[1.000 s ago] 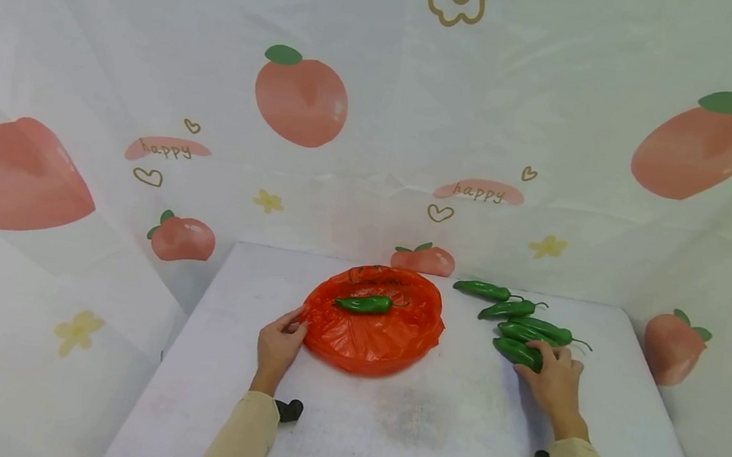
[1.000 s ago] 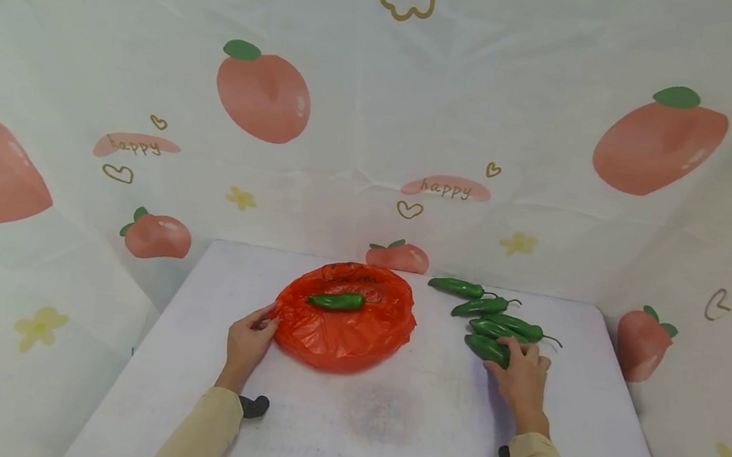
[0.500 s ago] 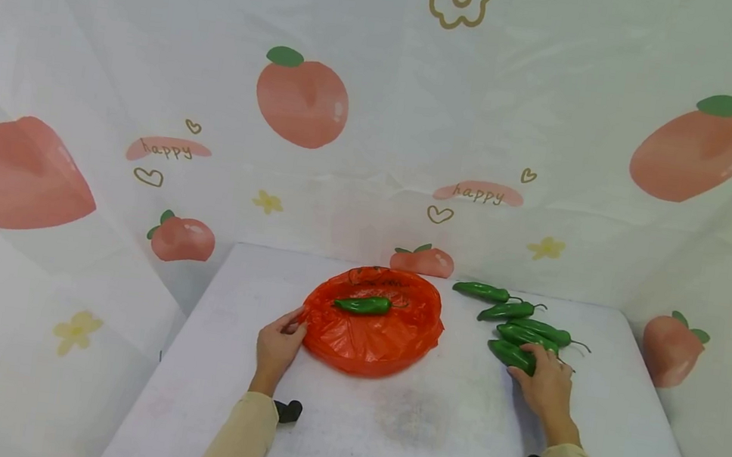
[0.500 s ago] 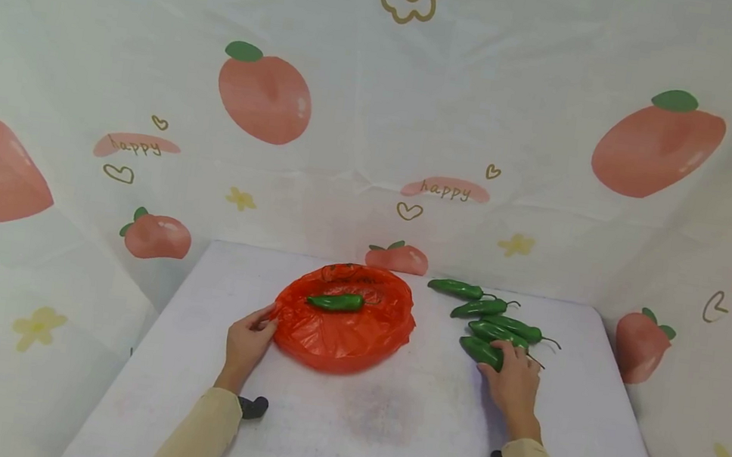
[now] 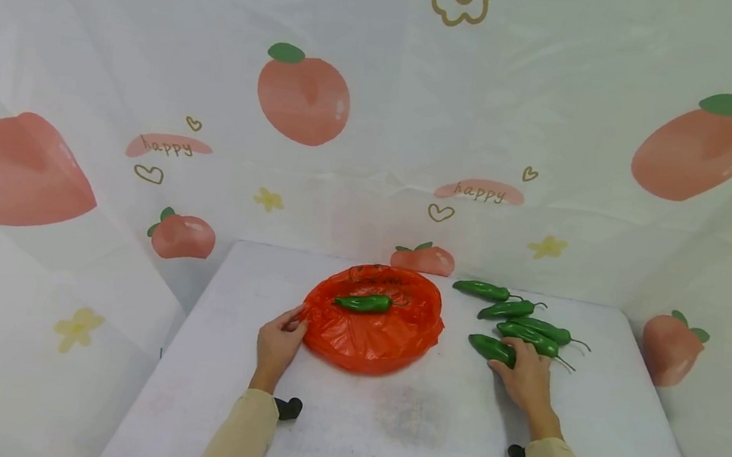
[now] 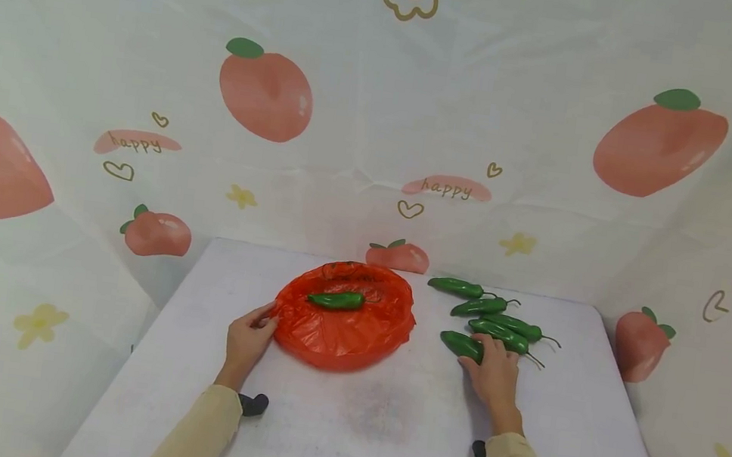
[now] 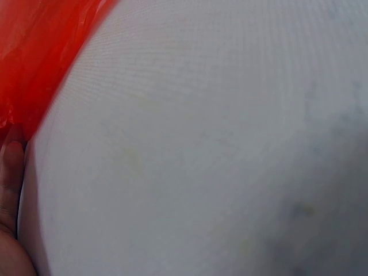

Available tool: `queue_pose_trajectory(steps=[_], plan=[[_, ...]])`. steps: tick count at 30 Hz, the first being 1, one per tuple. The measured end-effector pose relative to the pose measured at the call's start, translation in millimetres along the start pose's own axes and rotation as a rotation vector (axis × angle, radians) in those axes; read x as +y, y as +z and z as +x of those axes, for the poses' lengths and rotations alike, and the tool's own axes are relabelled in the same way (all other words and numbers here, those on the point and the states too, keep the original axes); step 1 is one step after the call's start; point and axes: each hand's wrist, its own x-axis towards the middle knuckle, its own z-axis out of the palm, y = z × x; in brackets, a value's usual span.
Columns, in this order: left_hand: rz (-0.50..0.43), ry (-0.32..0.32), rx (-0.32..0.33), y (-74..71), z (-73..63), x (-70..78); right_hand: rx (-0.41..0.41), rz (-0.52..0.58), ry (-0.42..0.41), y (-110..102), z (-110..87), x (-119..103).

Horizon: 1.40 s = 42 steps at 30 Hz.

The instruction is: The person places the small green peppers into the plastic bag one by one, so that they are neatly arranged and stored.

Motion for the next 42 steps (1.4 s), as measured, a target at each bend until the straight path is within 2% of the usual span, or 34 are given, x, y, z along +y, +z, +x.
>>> queue_pose_trajectory(steps=[6,15,23,32,42], plan=[[-0.010,-0.009,0.013,-3.4,-1.9,1.5,-0.010,0.040,-0.022,8,6.9,-9],[-0.004,0.006,0.006,-0.8,0.8,-0.6,-0.003,0.090,-0.006,10,11.5,-19],[0.000,-0.015,-0.008,0.5,2.0,-0.3,0.084,0.087,-0.122,0,18.1,-25],[0.012,-0.025,-0.008,0.6,0.7,0.9,0.120,0.118,-0.162,-15,21.6,-38],[0.006,-0.012,-0.009,0.8,1.6,-1.4,0.135,0.093,-0.206,-25,29.8,-48]])
